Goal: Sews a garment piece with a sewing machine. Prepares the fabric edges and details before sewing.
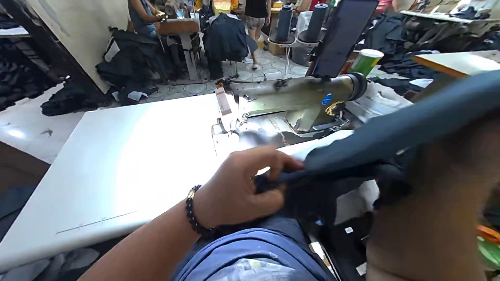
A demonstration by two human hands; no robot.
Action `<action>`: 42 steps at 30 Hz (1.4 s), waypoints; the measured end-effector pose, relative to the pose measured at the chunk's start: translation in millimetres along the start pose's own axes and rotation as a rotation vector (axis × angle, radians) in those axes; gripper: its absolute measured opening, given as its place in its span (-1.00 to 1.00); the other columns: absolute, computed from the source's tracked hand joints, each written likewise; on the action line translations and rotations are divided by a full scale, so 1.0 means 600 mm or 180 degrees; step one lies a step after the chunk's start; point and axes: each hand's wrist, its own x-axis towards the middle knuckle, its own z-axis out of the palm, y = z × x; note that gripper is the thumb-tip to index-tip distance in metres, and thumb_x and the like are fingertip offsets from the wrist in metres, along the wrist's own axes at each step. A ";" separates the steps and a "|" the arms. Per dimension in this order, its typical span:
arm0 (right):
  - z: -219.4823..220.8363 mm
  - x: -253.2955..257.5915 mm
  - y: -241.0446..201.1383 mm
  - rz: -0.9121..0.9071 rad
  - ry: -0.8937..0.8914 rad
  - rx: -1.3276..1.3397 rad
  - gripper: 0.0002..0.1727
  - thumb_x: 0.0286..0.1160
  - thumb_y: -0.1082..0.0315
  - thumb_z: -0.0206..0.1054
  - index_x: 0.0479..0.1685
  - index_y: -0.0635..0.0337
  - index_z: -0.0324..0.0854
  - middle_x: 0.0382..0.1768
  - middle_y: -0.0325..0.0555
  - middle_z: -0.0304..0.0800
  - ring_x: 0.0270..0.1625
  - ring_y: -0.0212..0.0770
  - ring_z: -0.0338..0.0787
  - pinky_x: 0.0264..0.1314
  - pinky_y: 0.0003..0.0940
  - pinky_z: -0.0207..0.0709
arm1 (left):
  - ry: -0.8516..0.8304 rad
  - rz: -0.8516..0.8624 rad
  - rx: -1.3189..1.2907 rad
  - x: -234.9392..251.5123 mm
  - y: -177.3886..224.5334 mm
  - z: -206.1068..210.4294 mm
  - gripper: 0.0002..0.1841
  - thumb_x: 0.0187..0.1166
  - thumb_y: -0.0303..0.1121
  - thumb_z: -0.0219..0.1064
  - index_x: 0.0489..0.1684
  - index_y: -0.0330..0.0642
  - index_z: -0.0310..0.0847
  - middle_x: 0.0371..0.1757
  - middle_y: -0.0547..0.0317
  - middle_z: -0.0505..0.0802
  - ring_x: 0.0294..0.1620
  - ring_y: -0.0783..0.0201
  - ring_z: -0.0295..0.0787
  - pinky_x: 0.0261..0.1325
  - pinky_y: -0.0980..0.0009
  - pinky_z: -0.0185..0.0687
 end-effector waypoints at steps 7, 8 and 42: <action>0.143 -0.274 0.134 0.3056 -0.0964 0.0104 -0.67 0.69 0.44 0.19 0.38 0.20 0.50 -0.10 -0.06 0.79 -0.35 -0.27 0.80 -0.36 -0.33 0.74 | -0.0468 -0.3814 -0.0670 -0.216 -0.118 -0.066 -0.65 0.27 -0.31 0.32 0.02 -0.18 0.66 -0.20 0.38 0.83 -0.16 0.55 0.77 0.00 0.45 0.74; 0.151 -0.294 0.123 0.3077 -0.1069 0.0201 -0.72 0.68 0.47 0.21 0.30 0.29 0.51 -0.10 -0.05 0.82 -0.28 -0.26 0.84 -0.27 -0.33 0.79 | -0.0607 -0.3815 -0.0825 -0.229 -0.121 -0.088 -0.61 0.25 -0.28 0.38 0.09 -0.14 0.65 -0.14 0.43 0.85 -0.11 0.58 0.79 0.06 0.50 0.75; -0.161 -0.023 0.335 0.2918 -0.1597 -0.4759 -0.29 0.42 0.22 0.49 0.61 0.26 0.43 0.37 0.70 0.53 0.47 0.71 0.48 0.34 0.74 0.24 | -0.0166 -0.3457 -0.0707 -0.054 -0.199 -0.059 -0.77 0.56 -0.42 0.45 0.09 -0.24 0.66 -0.16 0.25 0.87 -0.13 0.52 0.80 0.06 0.50 0.74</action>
